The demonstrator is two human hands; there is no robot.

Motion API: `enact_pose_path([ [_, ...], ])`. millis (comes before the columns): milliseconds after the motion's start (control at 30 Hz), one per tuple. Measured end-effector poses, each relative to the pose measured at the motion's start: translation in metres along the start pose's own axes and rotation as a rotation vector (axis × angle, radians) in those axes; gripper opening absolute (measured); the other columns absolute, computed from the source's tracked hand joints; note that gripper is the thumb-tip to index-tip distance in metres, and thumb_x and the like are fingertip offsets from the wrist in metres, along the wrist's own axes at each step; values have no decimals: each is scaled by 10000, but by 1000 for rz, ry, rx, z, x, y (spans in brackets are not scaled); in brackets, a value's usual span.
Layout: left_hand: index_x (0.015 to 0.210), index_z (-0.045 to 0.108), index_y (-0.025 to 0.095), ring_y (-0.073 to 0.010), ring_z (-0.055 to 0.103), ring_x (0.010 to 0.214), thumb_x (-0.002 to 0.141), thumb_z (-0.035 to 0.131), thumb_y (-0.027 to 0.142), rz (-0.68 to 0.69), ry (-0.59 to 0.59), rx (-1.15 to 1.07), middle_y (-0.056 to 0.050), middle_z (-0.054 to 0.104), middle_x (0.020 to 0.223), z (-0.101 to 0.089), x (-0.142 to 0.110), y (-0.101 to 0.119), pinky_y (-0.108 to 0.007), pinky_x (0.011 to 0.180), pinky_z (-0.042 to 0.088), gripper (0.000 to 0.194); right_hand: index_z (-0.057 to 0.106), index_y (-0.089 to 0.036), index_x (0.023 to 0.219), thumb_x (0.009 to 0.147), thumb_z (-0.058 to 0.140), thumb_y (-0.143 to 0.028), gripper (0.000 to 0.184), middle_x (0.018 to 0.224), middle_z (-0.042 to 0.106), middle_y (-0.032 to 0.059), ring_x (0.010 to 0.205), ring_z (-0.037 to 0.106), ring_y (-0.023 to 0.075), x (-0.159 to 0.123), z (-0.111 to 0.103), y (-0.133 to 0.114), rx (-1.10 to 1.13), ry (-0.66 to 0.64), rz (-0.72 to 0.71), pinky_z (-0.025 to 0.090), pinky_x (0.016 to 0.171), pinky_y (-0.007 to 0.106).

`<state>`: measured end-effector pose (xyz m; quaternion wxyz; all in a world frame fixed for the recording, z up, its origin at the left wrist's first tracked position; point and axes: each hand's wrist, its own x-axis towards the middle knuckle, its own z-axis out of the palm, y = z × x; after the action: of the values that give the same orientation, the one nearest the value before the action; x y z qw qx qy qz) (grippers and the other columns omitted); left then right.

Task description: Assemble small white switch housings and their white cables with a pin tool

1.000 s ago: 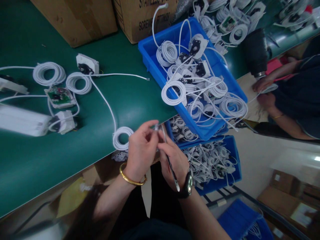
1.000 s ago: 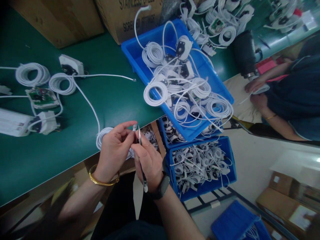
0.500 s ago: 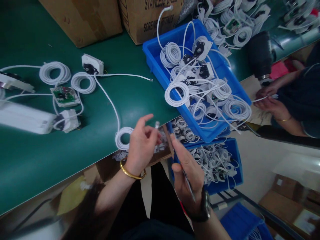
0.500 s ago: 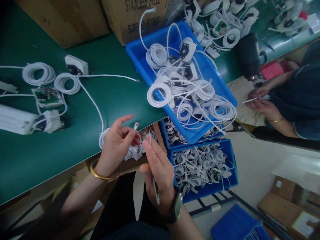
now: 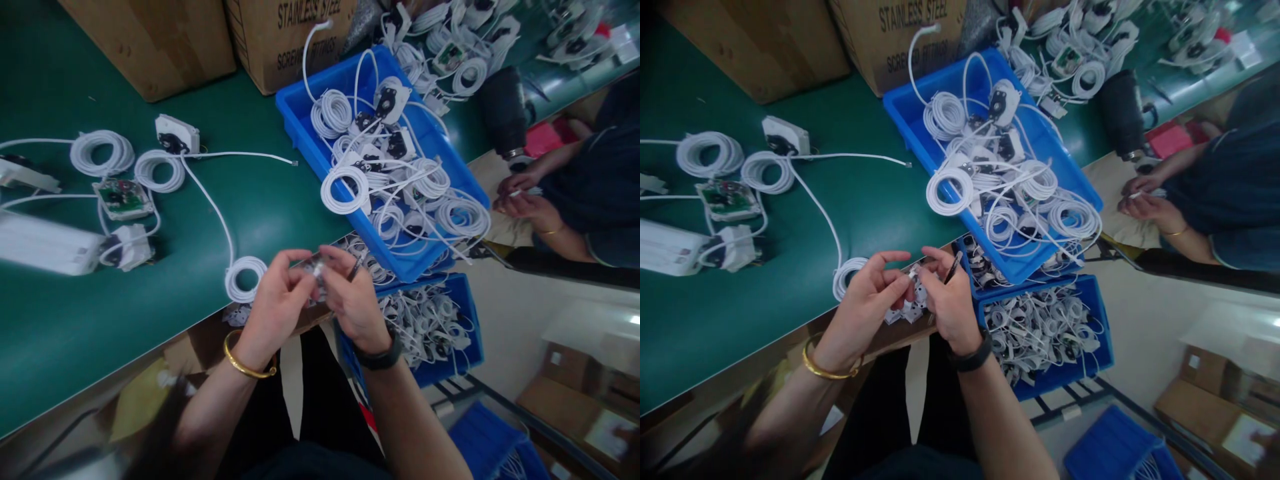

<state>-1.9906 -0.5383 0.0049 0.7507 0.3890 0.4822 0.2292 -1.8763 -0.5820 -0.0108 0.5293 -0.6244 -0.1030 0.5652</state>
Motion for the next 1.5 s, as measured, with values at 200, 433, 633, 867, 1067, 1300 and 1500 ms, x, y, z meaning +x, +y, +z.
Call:
enact_pose_path([
  [200, 1088, 461, 152, -65, 463, 478, 799, 586, 237, -12, 69, -8, 64, 559, 568, 2, 1, -3, -161, 467, 356, 326, 628, -193, 932, 686, 710, -220, 261, 728, 601, -24, 434, 429, 40, -5, 11, 11, 167, 25, 1, 238, 337, 152],
  [433, 1068, 480, 168, -94, 528, 510, 820, 573, 241, 28, 74, 65, 49, 590, 587, 2, 2, -7, -184, 503, 394, 275, 649, -194, 912, 724, 720, -272, 215, 722, 626, -9, 487, 488, 66, -3, 1, 21, -16, 35, -176, 363, 408, 181],
  [633, 909, 601, 167, -176, 620, 738, 874, 488, 290, 123, 36, 389, -38, 670, 782, -5, -2, -12, -259, 648, 445, 171, 612, -211, 913, 716, 727, -249, 231, 693, 611, -39, 385, 321, 21, 13, 6, 12, 155, 66, -197, 220, 345, 163],
  [867, 881, 667, 170, -162, 591, 651, 884, 468, 253, 230, 195, 680, -50, 689, 781, -4, -1, -13, -254, 597, 391, 215, 702, -139, 838, 774, 663, -361, 234, 671, 644, 17, 479, 463, 75, 5, 24, 18, -30, 54, -62, 356, 417, 200],
  [1067, 901, 631, 150, -147, 545, 596, 894, 451, 285, 224, 246, 607, -28, 627, 698, -7, -3, -27, -248, 568, 381, 225, 700, -161, 755, 790, 636, -321, 176, 794, 705, 45, 762, 635, 171, 2, 41, 24, -48, 142, -205, 483, 737, 295],
  [1300, 882, 578, 166, -125, 481, 597, 894, 475, 310, 257, 196, 406, 13, 545, 673, -18, -12, -42, -237, 583, 375, 178, 693, -154, 688, 762, 660, -330, 193, 687, 687, 33, 667, 618, 151, 2, 50, 25, -11, 149, -154, 479, 651, 267],
  [1500, 839, 584, 172, -116, 432, 587, 910, 448, 344, 234, 156, 257, 25, 497, 648, -29, -18, -45, -228, 566, 344, 231, 688, -135, 670, 599, 782, -324, 223, 681, 705, 66, 499, 558, 104, 5, 57, 12, 171, 52, 78, 378, 404, 191],
])
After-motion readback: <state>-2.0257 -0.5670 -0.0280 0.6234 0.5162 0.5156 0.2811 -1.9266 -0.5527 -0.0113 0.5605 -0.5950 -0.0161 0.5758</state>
